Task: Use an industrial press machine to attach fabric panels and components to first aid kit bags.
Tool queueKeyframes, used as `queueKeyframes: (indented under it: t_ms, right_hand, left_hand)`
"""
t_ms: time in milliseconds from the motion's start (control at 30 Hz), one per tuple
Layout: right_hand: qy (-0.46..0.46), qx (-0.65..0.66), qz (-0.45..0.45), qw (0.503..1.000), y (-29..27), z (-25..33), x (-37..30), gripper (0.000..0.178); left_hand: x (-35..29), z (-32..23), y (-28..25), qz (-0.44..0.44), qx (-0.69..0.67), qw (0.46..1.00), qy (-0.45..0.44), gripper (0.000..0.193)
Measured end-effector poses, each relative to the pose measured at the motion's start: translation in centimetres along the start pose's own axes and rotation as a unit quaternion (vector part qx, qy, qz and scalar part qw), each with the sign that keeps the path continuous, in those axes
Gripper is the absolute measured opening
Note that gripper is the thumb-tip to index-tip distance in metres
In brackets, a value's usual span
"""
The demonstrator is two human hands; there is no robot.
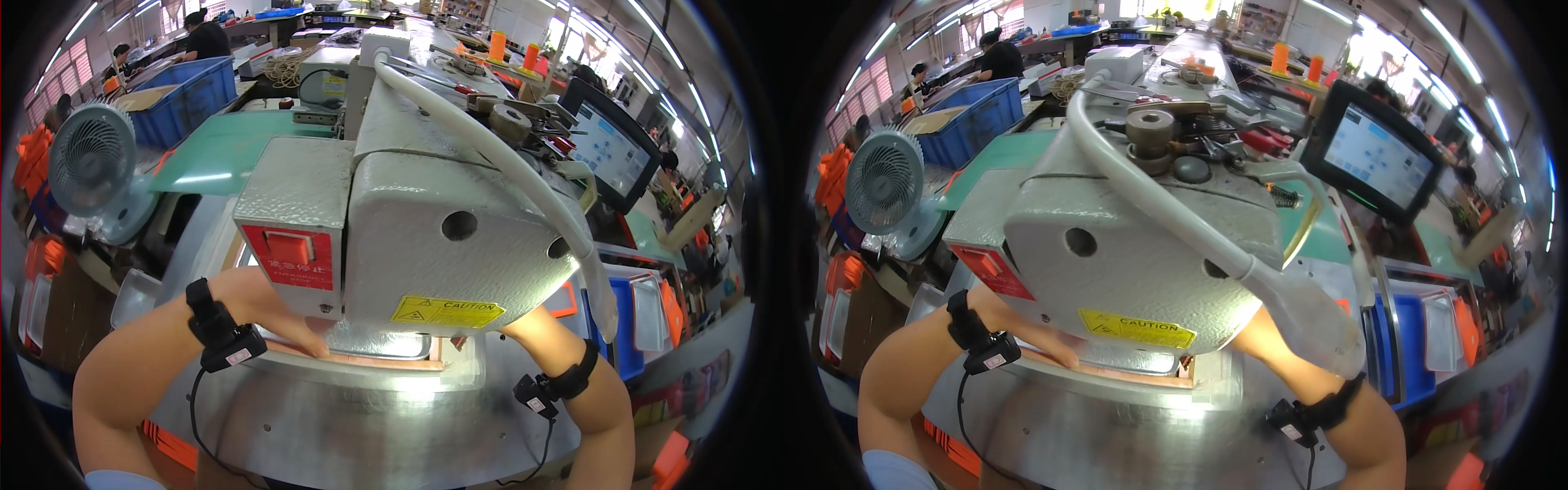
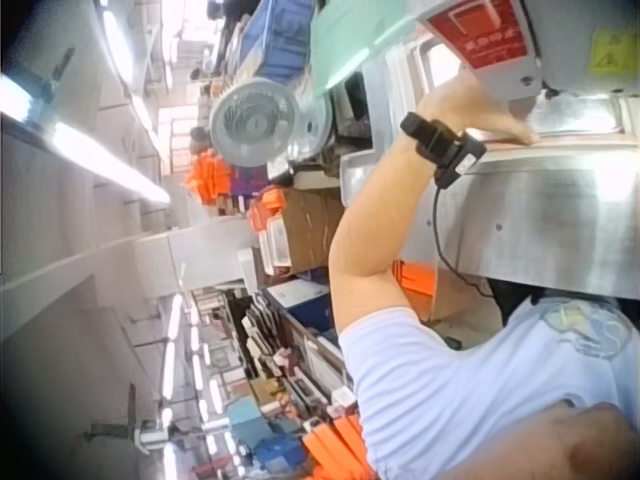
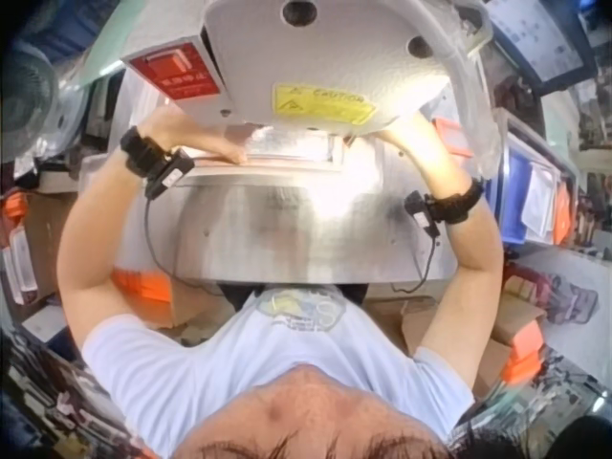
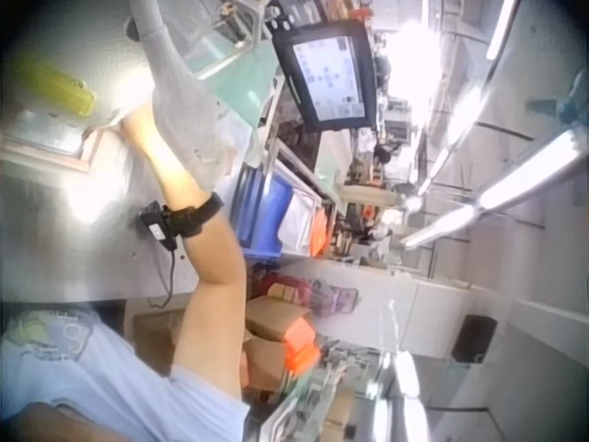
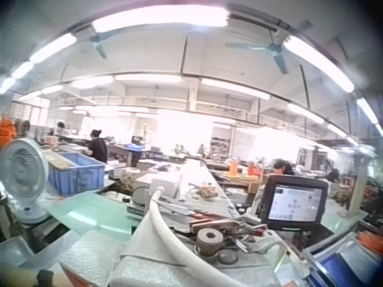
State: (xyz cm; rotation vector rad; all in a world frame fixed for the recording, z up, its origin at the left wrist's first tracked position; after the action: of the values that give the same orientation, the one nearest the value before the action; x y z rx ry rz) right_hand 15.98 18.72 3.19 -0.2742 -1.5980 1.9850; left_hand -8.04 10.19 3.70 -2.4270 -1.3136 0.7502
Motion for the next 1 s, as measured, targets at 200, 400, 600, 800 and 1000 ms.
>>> queueKeyframes:
  t_ms: [200,400,600,800,1000]
  right_hand:
    - [0.004,0.016,0.015,1.000,-0.6,-1.1,0.0,0.056]
    - [0.015,0.032,0.028,0.999,-1.5,-1.9,-1.7,0.054]
    - [0.034,0.060,0.045,0.997,-2.4,-3.1,-3.4,0.052]
    - [-0.093,-0.128,-0.051,0.986,-3.5,-1.7,-4.1,0.040]
    - [-0.010,-0.032,0.034,0.999,-3.9,-0.8,-2.8,0.056]
  left_hand:
    - [0.5,-0.2,-0.1,-0.054,0.011,0.998,0.019,0.045]
    - [0.7,-0.8,0.6,-0.076,-0.044,0.994,0.063,0.054]
    - [1.4,-1.6,1.7,-0.054,-0.100,0.993,-0.019,0.061]
    - [2.2,-0.9,3.0,-0.049,-0.151,0.987,-0.015,0.057]
    - [2.7,1.4,3.2,-0.061,-0.111,0.992,-0.008,0.061]
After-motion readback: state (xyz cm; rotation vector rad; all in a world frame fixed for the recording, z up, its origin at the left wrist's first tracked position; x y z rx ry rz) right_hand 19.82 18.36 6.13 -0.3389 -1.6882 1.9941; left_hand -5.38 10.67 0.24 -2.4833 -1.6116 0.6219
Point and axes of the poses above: each hand's wrist, its own x-axis towards the middle knuckle, its own y-axis out of the palm, z = x × y, the point moved 5 cm from there along x, towards the middle knuckle, and after that the axes turned 10 degrees about -x, right-handed, at the moved point
